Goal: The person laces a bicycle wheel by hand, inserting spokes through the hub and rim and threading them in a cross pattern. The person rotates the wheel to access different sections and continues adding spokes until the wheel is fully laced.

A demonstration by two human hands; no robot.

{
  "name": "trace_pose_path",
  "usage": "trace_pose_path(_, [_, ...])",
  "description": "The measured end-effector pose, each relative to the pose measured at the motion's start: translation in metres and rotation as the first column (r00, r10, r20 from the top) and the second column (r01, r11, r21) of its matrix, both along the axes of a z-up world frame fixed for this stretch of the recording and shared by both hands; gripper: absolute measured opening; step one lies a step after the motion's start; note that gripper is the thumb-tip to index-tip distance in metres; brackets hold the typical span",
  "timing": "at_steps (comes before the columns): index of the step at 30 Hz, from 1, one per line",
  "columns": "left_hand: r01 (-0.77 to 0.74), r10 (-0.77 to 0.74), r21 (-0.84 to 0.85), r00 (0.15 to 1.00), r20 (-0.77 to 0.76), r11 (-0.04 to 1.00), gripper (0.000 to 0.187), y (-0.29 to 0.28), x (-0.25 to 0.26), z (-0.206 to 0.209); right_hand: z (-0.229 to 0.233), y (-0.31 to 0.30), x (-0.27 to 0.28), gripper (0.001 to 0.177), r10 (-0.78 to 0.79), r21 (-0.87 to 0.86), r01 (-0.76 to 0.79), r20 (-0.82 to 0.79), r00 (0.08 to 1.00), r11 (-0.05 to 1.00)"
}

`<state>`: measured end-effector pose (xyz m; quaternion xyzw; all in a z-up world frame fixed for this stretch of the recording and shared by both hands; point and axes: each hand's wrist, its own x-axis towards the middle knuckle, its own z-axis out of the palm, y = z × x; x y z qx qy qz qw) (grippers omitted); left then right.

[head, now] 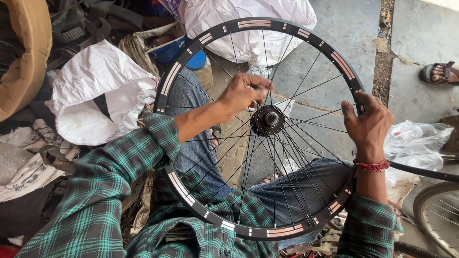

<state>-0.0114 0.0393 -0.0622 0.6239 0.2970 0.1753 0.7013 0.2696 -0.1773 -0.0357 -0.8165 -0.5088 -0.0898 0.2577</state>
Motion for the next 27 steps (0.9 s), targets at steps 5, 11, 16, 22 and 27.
trace_pose_path(5, [-0.043,0.071,0.636,0.997,-0.018,0.771,0.029,0.010,-0.025,-0.003,0.000,0.000,0.002,0.032,-0.002,-0.017,0.002,0.015,1.000,1.000])
trace_pose_path(11, [0.072,-0.034,0.927,0.997,-0.063,0.369,0.028,0.010,-0.034,0.000,-0.004,0.004,0.001,0.031,0.001,-0.052,0.000,0.021,1.000,0.999])
trace_pose_path(16, [0.234,-0.239,0.971,0.941,-0.240,-0.055,0.009,0.030,-0.021,0.021,-0.003,0.005,0.001,0.034,-0.023,-0.077,0.025,0.030,0.999,0.997])
trace_pose_path(22, [0.402,-0.380,0.907,0.865,-0.329,0.129,0.020,0.043,-0.012,0.022,-0.004,0.003,0.003,0.035,-0.030,-0.074,0.032,0.021,0.999,0.997])
trace_pose_path(27, [0.485,-0.460,0.873,0.789,-0.408,0.058,0.013,0.051,-0.002,0.012,-0.003,0.001,0.002,0.033,0.002,-0.072,-0.001,0.015,1.000,0.997])
